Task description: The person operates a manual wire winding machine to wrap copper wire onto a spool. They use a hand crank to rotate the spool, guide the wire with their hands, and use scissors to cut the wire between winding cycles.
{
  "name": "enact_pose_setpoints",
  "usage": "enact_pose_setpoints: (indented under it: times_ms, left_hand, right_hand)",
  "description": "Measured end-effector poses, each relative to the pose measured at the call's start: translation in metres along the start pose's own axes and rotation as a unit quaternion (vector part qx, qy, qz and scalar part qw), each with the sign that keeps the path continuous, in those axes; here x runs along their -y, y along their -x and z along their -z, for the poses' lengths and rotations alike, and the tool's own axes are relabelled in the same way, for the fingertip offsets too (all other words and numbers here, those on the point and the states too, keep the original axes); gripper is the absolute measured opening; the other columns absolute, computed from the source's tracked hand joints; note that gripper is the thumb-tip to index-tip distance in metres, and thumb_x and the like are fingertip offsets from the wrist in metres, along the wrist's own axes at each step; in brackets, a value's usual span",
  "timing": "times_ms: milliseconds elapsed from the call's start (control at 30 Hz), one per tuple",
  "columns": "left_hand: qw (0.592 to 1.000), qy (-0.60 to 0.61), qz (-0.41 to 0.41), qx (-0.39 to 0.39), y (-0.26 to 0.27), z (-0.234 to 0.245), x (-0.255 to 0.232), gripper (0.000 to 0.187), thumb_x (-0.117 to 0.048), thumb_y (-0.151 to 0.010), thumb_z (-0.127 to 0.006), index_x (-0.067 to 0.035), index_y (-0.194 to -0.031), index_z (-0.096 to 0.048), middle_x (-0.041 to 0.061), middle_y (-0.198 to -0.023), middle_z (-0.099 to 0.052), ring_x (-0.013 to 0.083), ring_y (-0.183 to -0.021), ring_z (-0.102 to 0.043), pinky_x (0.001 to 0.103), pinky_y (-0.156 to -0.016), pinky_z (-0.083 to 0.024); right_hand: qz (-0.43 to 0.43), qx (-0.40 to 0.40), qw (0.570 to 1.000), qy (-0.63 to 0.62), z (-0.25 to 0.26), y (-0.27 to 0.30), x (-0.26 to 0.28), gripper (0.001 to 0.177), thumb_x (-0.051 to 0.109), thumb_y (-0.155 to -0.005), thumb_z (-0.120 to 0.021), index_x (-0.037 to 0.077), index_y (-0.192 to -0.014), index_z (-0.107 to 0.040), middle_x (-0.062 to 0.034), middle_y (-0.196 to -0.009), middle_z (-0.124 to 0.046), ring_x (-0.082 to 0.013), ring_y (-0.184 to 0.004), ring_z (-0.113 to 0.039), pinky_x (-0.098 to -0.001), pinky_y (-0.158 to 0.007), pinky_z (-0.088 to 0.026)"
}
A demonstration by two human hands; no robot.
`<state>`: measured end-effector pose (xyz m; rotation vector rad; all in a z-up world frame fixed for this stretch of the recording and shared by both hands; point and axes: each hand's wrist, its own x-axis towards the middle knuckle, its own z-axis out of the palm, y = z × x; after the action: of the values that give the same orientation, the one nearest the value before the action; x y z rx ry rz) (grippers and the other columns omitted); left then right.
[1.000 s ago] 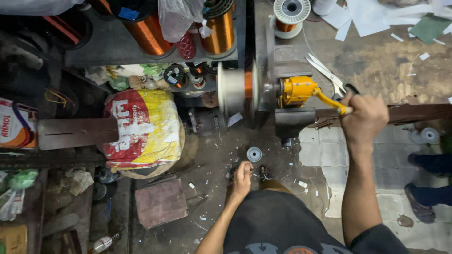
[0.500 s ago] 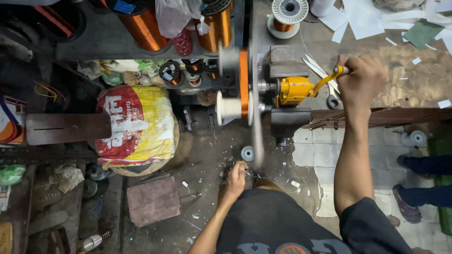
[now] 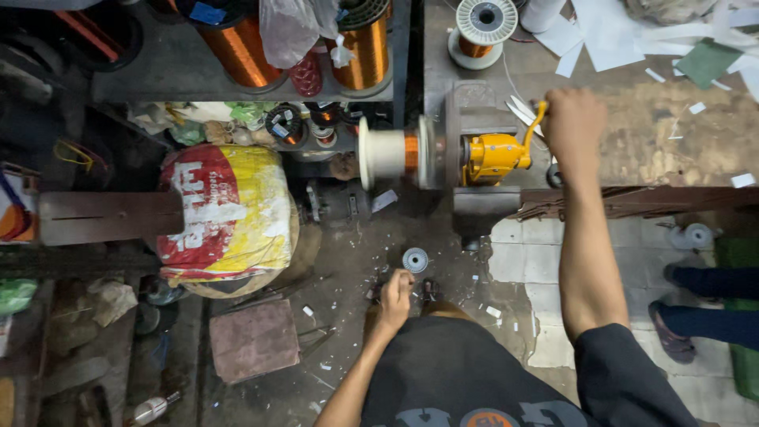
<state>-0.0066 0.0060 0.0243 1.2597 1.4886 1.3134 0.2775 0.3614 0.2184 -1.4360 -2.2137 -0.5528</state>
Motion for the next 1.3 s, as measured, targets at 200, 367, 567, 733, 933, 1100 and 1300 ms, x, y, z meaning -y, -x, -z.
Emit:
enact_pose_setpoints:
  times_ms: [200, 367, 567, 733, 933, 1100, 1300]
  left_hand:
    - [1.0, -0.014, 0.02, 0.01, 0.002, -0.003, 0.005, 0.033, -0.03, -0.111, -0.043, -0.003, -0.102, -0.059, 0.012, -0.082, -0.061, 0.0203, -0.074, -0.062, 0.036, -0.07, -0.051]
    - [1.0, 0.004, 0.02, 0.003, -0.007, -0.005, 0.0, 0.032, -0.03, -0.111, -0.043, -0.004, -0.101, -0.059, 0.012, -0.082, -0.064, 0.02, -0.07, -0.062, 0.036, -0.066, -0.05]
    - [1.0, -0.009, 0.011, -0.003, -0.015, -0.007, 0.005, 0.029, -0.027, -0.11, -0.043, -0.003, -0.106, -0.06, 0.011, -0.084, -0.065, 0.0226, -0.075, -0.066, 0.036, -0.071, -0.053]
    - [1.0, -0.012, -0.02, -0.019, -0.024, -0.008, 0.011, 0.031, -0.026, -0.112, -0.043, -0.002, -0.103, -0.06, 0.013, -0.086, -0.064, 0.0263, -0.077, -0.063, 0.038, -0.074, -0.052]
    - [1.0, -0.008, -0.021, -0.01, -0.028, -0.008, 0.007, 0.03, -0.027, -0.111, -0.043, -0.002, -0.106, -0.059, 0.013, -0.09, -0.066, 0.0248, -0.083, -0.067, 0.037, -0.077, -0.054]
    - [0.999, -0.022, 0.036, 0.002, -0.03, -0.009, 0.001, 0.031, -0.028, -0.11, -0.043, -0.003, -0.108, -0.062, 0.014, -0.086, -0.068, 0.0243, -0.078, -0.07, 0.036, -0.073, -0.054]
    - [1.0, -0.008, -0.011, -0.012, -0.028, -0.012, 0.004, 0.033, -0.03, -0.112, -0.041, -0.004, -0.105, -0.06, 0.014, -0.087, -0.067, 0.0259, -0.08, -0.07, 0.038, -0.075, -0.055]
  right_hand:
    - [-0.034, 0.084, 0.995, -0.031, -0.03, 0.017, 0.006, 0.034, 0.042, -0.104, -0.07, 0.012, -0.089, -0.072, -0.0128, -0.081, -0.068, -0.0371, -0.078, -0.067, -0.0498, -0.063, -0.049]
    - [-0.079, 0.129, 0.988, -0.025, -0.051, 0.026, -0.001, 0.034, 0.046, -0.104, -0.065, 0.018, -0.092, -0.079, -0.0172, -0.073, -0.069, -0.041, -0.067, -0.068, -0.0505, -0.059, -0.052]
    - [-0.091, 0.173, 0.98, -0.024, -0.074, 0.047, -0.011, 0.022, 0.036, -0.095, -0.065, 0.023, -0.103, -0.082, -0.0176, -0.082, -0.072, -0.0402, -0.075, -0.07, -0.0506, -0.066, -0.055]
    - [-0.091, 0.245, 0.963, -0.058, -0.075, 0.052, -0.011, 0.03, 0.04, -0.086, -0.067, 0.026, -0.109, -0.081, -0.0179, -0.085, -0.074, -0.0417, -0.078, -0.071, -0.0523, -0.066, -0.055]
    - [-0.067, 0.267, 0.96, -0.053, -0.073, 0.064, -0.014, 0.027, 0.039, -0.088, -0.066, 0.022, -0.103, -0.081, -0.0192, -0.09, -0.074, -0.0418, -0.083, -0.072, -0.052, -0.073, -0.056]
    - [-0.088, 0.311, 0.945, -0.051, -0.088, 0.073, -0.019, 0.031, 0.041, -0.086, -0.068, 0.012, -0.092, -0.078, -0.021, -0.09, -0.074, -0.0432, -0.085, -0.071, -0.0519, -0.072, -0.056]
    - [-0.097, 0.315, 0.943, -0.048, -0.097, 0.087, -0.027, 0.038, 0.038, -0.072, -0.073, 0.007, -0.095, -0.076, -0.0217, -0.09, -0.075, -0.0423, -0.087, -0.072, -0.0513, -0.075, -0.057]
